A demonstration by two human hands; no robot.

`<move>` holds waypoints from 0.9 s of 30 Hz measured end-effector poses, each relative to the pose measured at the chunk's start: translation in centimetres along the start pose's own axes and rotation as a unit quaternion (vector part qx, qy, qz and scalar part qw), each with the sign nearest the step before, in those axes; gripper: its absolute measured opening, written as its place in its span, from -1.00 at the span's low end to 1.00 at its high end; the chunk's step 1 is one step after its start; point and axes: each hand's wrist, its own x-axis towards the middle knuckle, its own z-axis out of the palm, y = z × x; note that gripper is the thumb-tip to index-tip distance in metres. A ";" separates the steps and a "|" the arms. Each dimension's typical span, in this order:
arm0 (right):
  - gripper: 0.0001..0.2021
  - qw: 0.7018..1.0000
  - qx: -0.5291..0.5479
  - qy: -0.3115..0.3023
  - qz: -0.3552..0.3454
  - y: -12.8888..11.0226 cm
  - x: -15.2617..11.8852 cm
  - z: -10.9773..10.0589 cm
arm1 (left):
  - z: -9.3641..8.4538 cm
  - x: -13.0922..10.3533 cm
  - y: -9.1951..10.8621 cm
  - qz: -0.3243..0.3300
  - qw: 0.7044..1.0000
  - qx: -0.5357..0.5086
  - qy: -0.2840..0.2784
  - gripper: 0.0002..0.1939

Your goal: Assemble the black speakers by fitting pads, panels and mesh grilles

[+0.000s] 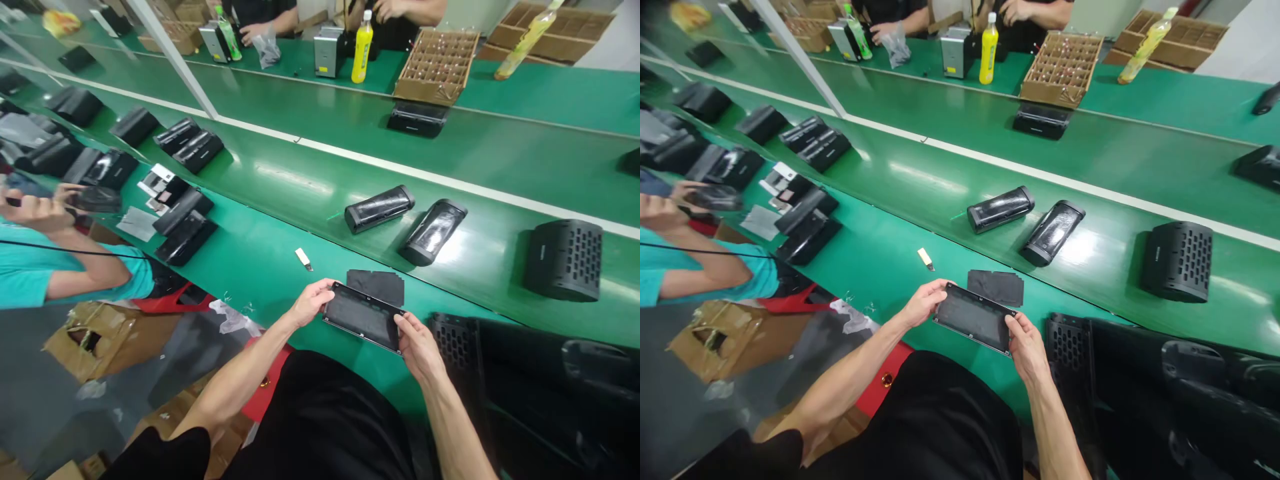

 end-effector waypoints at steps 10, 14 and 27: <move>-0.45 0.998 0.020 -0.050 0.025 0.2 0.5 -0.4 | 0.9 -3.7 -1.4 0.032 0.994 0.040 0.091 -0.56; -0.46 0.996 0.019 -0.082 0.017 0.1 0.6 0.3 | 0.5 -4.2 -1.8 0.102 0.979 0.122 0.128 -0.60; -0.49 0.995 -0.007 -0.101 0.006 -0.1 1.2 2.2 | -2.9 -1.1 1.4 0.126 0.979 0.137 0.083 -0.46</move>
